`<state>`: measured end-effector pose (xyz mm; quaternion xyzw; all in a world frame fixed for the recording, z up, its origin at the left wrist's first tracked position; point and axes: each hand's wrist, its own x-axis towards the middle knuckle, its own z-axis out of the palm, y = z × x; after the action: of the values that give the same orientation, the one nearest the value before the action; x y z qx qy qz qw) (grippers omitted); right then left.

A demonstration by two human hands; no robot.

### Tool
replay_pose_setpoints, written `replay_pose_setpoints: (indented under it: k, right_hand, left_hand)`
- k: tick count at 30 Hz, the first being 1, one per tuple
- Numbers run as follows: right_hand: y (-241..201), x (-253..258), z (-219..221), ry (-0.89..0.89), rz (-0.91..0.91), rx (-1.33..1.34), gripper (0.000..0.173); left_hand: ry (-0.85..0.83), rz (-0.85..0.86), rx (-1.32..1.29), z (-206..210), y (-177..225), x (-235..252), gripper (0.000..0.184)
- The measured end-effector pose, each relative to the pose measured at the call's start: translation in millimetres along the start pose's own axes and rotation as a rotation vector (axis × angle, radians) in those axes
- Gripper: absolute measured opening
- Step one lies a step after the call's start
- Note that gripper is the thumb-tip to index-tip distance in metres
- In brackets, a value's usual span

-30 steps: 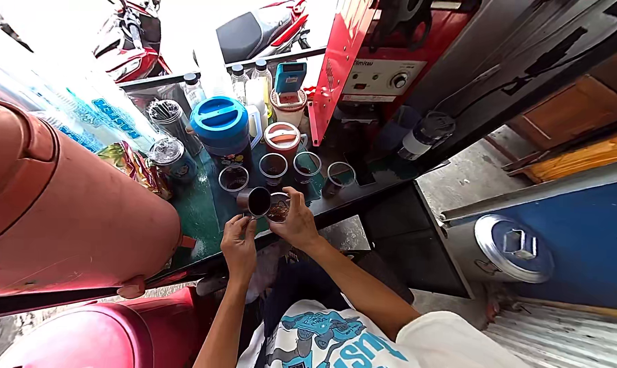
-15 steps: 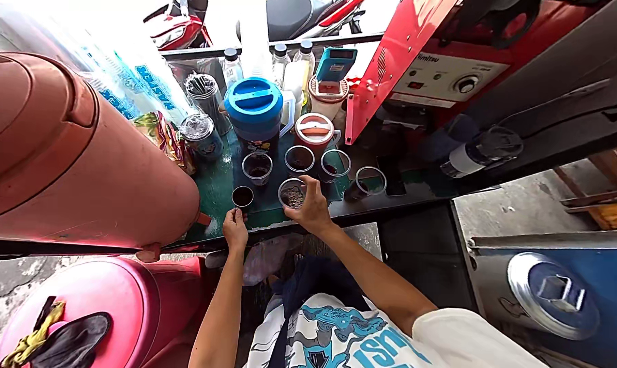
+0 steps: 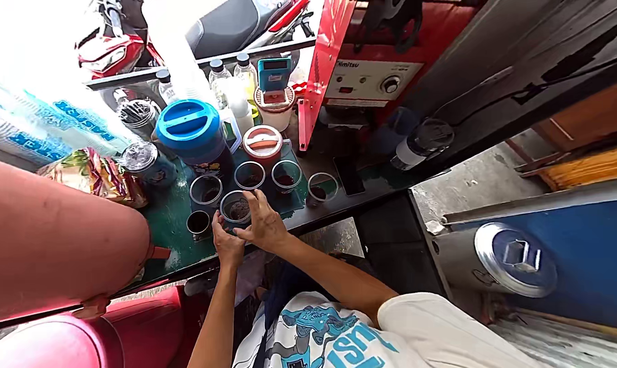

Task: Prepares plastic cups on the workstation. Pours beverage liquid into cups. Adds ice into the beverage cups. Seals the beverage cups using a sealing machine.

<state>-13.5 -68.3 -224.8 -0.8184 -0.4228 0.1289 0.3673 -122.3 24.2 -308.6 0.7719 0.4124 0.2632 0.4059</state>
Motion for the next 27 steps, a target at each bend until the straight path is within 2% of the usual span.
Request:
replay_pose_setpoints:
  k: [3,5,6,8,10,11,12,13,16,18,20,22,23,26,27]
  right_hand:
    - [3.7,-27.3,-64.9,0.181,-0.053,0.086,0.058]
    - [32.5,-38.5,-115.0,0.326,0.006,0.088,0.041]
    - [58.4,-39.3,-138.3,0.384,0.076,0.060,0.039]
    - [127.0,-35.4,-171.4,0.436,0.304,-0.055,0.043]
    - [195.7,-31.7,-182.8,0.363,0.563,-0.138,0.059]
    - [220.9,-29.2,-182.7,0.294,0.659,-0.169,0.069]
    - [239.5,-25.9,-179.0,0.230,0.710,-0.200,0.080]
    - [252.9,-21.9,-172.8,0.172,0.731,-0.224,0.089]
    - [274.0,-17.0,-150.0,0.098,0.733,-0.292,0.104]
    - [280.8,-15.5,-143.2,0.110,0.720,-0.294,0.105]
    - [286.7,-10.4,-146.6,0.117,0.738,-0.278,0.104]
    - [292.3,-6.5,-152.8,0.092,0.778,-0.302,0.105]
    - [293.4,-5.4,-155.8,0.081,0.784,-0.328,0.106]
    - [294.9,-7.6,-164.9,0.072,0.731,-0.375,0.104]
    - [296.9,-11.1,-167.6,0.077,0.703,-0.384,0.103]
  left_hand:
    - [0.001,-0.079,-0.039,13.5,5.7,3.9,0.114]
    - [0.008,-0.120,-0.054,18.6,7.0,6.1,0.115]
    - [0.014,-0.150,-0.054,20.2,7.6,7.7,0.115]
    - [0.033,-0.284,-0.046,18.8,8.5,5.8,0.114]
    - [0.034,-0.455,-0.026,13.5,19.2,-7.9,0.105]
    - [0.028,-0.466,-0.014,11.5,32.1,-19.6,0.098]
    - [0.016,-0.393,0.005,10.8,50.7,-33.1,0.089]
    - [-0.016,-0.244,0.017,11.7,73.4,-46.3,0.081]
    - [-0.222,0.381,0.051,37.1,138.3,-52.6,0.053]
    - [-0.391,0.647,0.198,70.2,173.0,-31.6,0.053]
    - [-0.551,0.777,0.414,105.6,195.8,-3.9,0.075]
    - [-0.697,0.827,0.621,136.0,205.5,17.7,0.093]
    - [-0.734,0.856,0.674,147.0,206.0,24.9,0.093]
    - [-0.767,0.916,0.734,159.1,207.9,38.2,0.068]
    - [-0.782,0.914,0.757,158.0,210.5,39.6,0.067]
